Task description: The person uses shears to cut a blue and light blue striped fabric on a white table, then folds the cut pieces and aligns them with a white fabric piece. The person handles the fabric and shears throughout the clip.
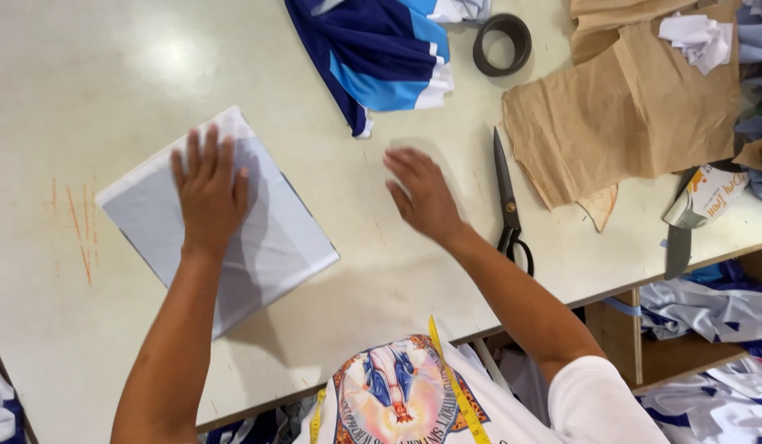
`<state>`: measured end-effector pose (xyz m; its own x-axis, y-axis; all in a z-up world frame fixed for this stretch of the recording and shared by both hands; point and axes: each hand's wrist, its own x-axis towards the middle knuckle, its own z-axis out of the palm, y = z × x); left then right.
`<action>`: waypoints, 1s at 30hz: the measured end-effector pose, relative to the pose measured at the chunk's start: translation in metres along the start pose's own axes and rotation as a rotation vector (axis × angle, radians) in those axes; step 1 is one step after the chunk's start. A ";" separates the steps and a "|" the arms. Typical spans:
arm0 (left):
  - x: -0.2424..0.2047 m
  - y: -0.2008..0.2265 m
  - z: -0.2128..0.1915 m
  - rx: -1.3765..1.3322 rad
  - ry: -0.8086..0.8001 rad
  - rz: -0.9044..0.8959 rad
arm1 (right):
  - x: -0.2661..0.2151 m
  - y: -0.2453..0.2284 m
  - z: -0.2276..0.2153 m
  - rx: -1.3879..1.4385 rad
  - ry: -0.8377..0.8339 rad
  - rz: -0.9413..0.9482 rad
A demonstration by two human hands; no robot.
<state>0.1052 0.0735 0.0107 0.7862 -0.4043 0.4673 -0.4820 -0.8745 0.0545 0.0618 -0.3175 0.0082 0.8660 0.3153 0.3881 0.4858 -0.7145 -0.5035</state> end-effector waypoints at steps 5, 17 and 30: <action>-0.044 -0.005 -0.001 0.132 0.028 -0.222 | 0.070 0.012 0.031 -0.154 -0.025 0.087; 0.027 -0.137 0.021 0.042 0.029 -0.193 | -0.094 -0.125 -0.009 -0.089 -0.385 0.168; -0.102 0.179 -0.046 -0.103 -0.111 -0.178 | -0.176 0.010 -0.092 -0.414 -0.006 0.326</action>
<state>-0.0789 -0.0292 0.0129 0.8971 -0.2785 0.3431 -0.3650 -0.9047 0.2200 -0.0971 -0.4376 0.0059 0.9657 0.0381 0.2569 0.1043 -0.9628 -0.2494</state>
